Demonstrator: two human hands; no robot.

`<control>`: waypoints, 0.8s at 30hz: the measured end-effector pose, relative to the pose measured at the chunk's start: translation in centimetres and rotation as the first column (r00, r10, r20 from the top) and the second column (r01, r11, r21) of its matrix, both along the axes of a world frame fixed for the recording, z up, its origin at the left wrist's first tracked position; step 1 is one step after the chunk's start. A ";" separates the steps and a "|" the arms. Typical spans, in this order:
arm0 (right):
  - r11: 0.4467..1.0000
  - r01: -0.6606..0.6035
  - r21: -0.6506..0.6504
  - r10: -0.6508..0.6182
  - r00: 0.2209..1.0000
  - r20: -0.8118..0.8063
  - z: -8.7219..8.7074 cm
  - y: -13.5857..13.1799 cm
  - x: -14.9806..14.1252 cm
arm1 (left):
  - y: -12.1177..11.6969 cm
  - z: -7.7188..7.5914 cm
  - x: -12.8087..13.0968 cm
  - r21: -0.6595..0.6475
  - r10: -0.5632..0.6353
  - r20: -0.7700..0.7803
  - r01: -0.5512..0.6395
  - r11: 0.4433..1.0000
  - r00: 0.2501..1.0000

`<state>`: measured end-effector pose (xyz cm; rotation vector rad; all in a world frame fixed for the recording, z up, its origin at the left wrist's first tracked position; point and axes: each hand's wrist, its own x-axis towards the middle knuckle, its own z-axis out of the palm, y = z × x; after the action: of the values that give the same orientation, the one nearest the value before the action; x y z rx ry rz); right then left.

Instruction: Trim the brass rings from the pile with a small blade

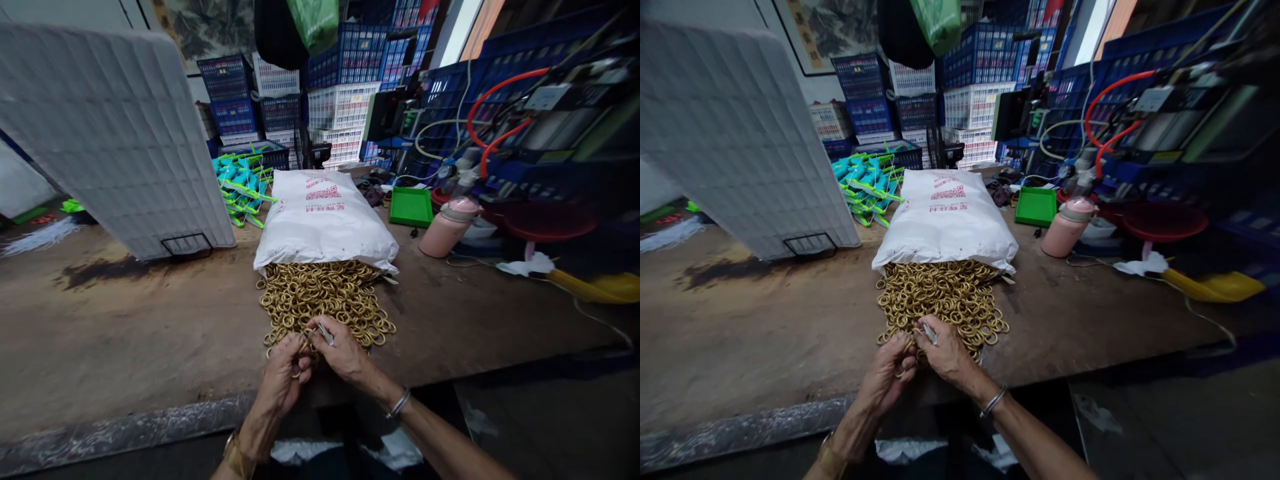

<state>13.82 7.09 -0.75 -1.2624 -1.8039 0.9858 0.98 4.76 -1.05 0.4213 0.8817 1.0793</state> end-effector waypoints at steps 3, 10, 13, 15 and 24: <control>1.000 -0.008 -0.021 0.008 1.000 -0.001 -0.1 -0.2 0.0 | 0.1 -0.3 -0.1 -0.057 -0.008 0.080 0.012 0.998 0.997; 0.998 -0.009 -0.066 0.010 1.000 0.022 -0.2 -0.3 -0.1 | -0.1 -0.5 0.1 -0.150 -0.053 0.178 0.080 0.985 0.983; 0.995 -0.022 -0.093 0.026 0.999 0.041 -0.3 -0.4 -0.1 | -0.3 -0.7 0.1 -0.194 -0.054 0.191 0.091 0.977 0.980; 0.994 -0.027 -0.108 0.033 0.998 0.046 -0.3 -0.5 -0.2 | -0.4 -0.9 0.1 -0.219 -0.056 0.194 0.099 0.971 0.979; 0.992 0.005 -0.126 0.005 0.997 0.076 -0.9 -0.5 -0.1 | -0.8 -1.1 0.4 -0.272 -0.069 0.218 0.128 0.954 0.973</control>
<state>13.71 6.61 -1.63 -1.3945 -1.8234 1.0794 1.40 4.00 -2.10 0.1085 0.8062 0.8696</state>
